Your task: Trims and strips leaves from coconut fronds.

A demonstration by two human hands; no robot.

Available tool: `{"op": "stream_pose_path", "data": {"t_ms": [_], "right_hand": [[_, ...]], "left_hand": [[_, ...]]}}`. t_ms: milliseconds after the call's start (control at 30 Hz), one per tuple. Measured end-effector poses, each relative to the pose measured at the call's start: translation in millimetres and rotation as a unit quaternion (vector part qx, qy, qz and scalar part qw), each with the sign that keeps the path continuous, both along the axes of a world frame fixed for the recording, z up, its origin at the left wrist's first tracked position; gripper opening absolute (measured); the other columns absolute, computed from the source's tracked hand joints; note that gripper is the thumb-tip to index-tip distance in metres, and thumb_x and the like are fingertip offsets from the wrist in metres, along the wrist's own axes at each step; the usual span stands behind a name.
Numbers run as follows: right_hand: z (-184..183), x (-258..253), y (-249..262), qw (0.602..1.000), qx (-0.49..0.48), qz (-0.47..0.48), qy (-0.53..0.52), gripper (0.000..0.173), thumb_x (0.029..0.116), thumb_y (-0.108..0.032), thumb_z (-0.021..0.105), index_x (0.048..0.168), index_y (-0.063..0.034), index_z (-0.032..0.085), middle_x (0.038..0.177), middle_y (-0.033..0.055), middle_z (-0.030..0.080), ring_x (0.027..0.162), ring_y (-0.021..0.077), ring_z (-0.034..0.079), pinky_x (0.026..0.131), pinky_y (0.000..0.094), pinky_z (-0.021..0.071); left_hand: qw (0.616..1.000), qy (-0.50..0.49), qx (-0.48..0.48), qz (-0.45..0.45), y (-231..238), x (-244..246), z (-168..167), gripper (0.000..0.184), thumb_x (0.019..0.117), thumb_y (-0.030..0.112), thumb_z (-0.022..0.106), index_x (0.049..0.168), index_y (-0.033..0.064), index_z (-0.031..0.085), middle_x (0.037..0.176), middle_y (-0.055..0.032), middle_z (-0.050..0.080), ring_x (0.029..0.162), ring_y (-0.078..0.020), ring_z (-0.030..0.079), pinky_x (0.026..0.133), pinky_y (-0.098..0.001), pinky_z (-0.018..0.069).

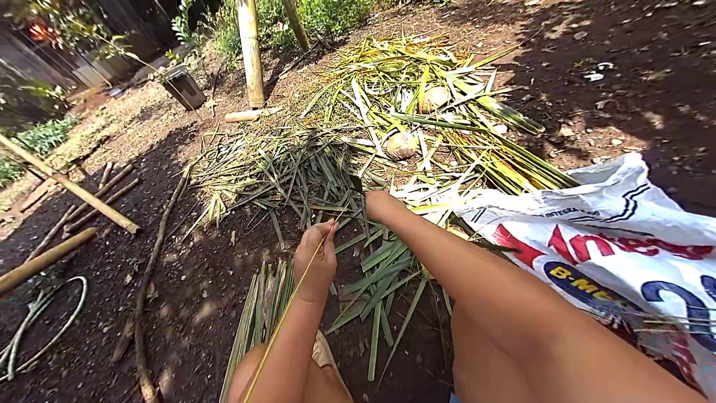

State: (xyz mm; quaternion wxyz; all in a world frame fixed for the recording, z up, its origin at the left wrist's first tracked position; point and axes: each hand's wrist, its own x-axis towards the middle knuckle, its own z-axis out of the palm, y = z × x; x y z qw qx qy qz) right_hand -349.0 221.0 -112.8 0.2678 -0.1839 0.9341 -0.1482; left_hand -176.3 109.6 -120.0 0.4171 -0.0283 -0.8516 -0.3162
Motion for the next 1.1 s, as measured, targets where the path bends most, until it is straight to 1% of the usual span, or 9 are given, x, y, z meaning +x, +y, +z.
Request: {"op": "stream_pose_path", "data": {"t_ms": [167, 300, 467, 533, 600, 733, 967, 1067, 1100], "right_hand": [[-3, 3, 9, 0.998, -0.021, -0.054, 0.040, 0.030, 0.1043, -0.008, 0.046, 0.130, 0.0013, 0.059, 0.125, 0.0262, 0.065, 0.114, 0.0451, 0.066, 0.086, 0.0643, 0.0542], [-8, -20, 46, 0.996, 0.000, -0.085, -0.012, 0.030, 0.1063, -0.011, 0.046, 0.123, 0.0063, 0.064, 0.131, 0.0271, 0.063, 0.122, 0.0446, 0.061, 0.095, 0.0649, 0.0496], [27, -22, 36, 0.999, 0.022, 0.029, 0.011, 0.031, 0.1032, -0.009, 0.053, 0.125, 0.0125, 0.060, 0.128, 0.0321, 0.061, 0.122, 0.0477, 0.060, 0.097, 0.0667, 0.0484], [31, -9, 30, 0.995, -0.048, 0.059, 0.062, 0.033, 0.1090, -0.018, 0.044, 0.130, 0.0037, 0.057, 0.122, 0.0283, 0.065, 0.116, 0.0461, 0.064, 0.093, 0.0651, 0.0512], [36, 14, 26, 0.979, -0.131, 0.104, 0.119, 0.029, 0.1102, -0.022, 0.045, 0.121, -0.0017, 0.061, 0.110, 0.0225, 0.068, 0.103, 0.0420, 0.068, 0.085, 0.0619, 0.0551], [54, 42, 23, 0.959, -0.125, 0.207, 0.145, 0.024, 0.1101, -0.019, 0.044, 0.122, -0.0071, 0.062, 0.117, 0.0165, 0.067, 0.105, 0.0365, 0.069, 0.085, 0.0569, 0.0560], [17, -38, 59, 0.994, -0.055, -0.002, 0.099, 0.036, 0.1109, -0.021, 0.040, 0.129, 0.0035, 0.059, 0.123, 0.0303, 0.065, 0.117, 0.0498, 0.063, 0.091, 0.0706, 0.0490], [23, -36, 61, 0.964, -0.255, -0.057, 0.038, 0.059, 0.1128, -0.044, 0.031, 0.131, 0.0012, 0.063, 0.113, 0.0261, 0.068, 0.107, 0.0415, 0.066, 0.092, 0.0633, 0.0495], [25, -25, 56, 0.934, -0.347, -0.082, -0.016, 0.057, 0.1122, -0.047, 0.031, 0.131, -0.0049, 0.064, 0.097, 0.0169, 0.066, 0.086, 0.0292, 0.063, 0.078, 0.0495, 0.0516]], "left_hand": [[0.999, 0.040, -0.016, -0.011, 3, -2, -1, 0.010, 0.0980, 0.005, 0.065, 0.096, -0.0039, 0.069, 0.101, -0.0131, 0.076, 0.100, -0.0156, 0.074, 0.092, -0.0275, 0.0602], [0.992, 0.108, 0.059, -0.038, -2, 14, 27, 0.005, 0.0988, 0.002, 0.064, 0.102, 0.0053, 0.066, 0.104, -0.0019, 0.076, 0.098, -0.0144, 0.075, 0.089, -0.0322, 0.0639], [0.994, 0.087, 0.049, -0.037, -16, 12, 18, 0.002, 0.0985, 0.003, 0.065, 0.100, 0.0013, 0.066, 0.105, -0.0062, 0.075, 0.100, -0.0151, 0.074, 0.090, -0.0309, 0.0631], [0.995, 0.086, 0.043, -0.035, -19, 10, 16, 0.003, 0.0988, 0.003, 0.065, 0.100, 0.0009, 0.066, 0.105, -0.0073, 0.075, 0.100, -0.0154, 0.074, 0.090, -0.0309, 0.0629], [0.995, 0.086, 0.031, -0.035, -20, 9, 16, 0.004, 0.0997, 0.005, 0.065, 0.100, 0.0018, 0.066, 0.105, -0.0067, 0.075, 0.100, -0.0149, 0.074, 0.090, -0.0309, 0.0626], [0.994, 0.090, 0.021, -0.052, -16, 11, 20, 0.002, 0.1010, 0.007, 0.063, 0.101, 0.0057, 0.064, 0.107, -0.0052, 0.074, 0.101, -0.0154, 0.074, 0.090, -0.0321, 0.0628], [0.977, 0.162, 0.091, -0.103, -19, 27, 37, 0.016, 0.1006, 0.007, 0.064, 0.109, 0.0196, 0.069, 0.112, 0.0038, 0.074, 0.102, -0.0166, 0.074, 0.090, -0.0347, 0.0639], [0.975, 0.165, 0.113, -0.091, -21, 27, 38, 0.017, 0.1004, 0.006, 0.064, 0.108, 0.0197, 0.069, 0.110, 0.0046, 0.074, 0.101, -0.0158, 0.074, 0.090, -0.0345, 0.0640], [0.975, 0.165, 0.122, -0.088, -21, 25, 37, 0.016, 0.1003, 0.006, 0.064, 0.107, 0.0193, 0.069, 0.109, 0.0041, 0.074, 0.100, -0.0162, 0.075, 0.090, -0.0347, 0.0641]]}}
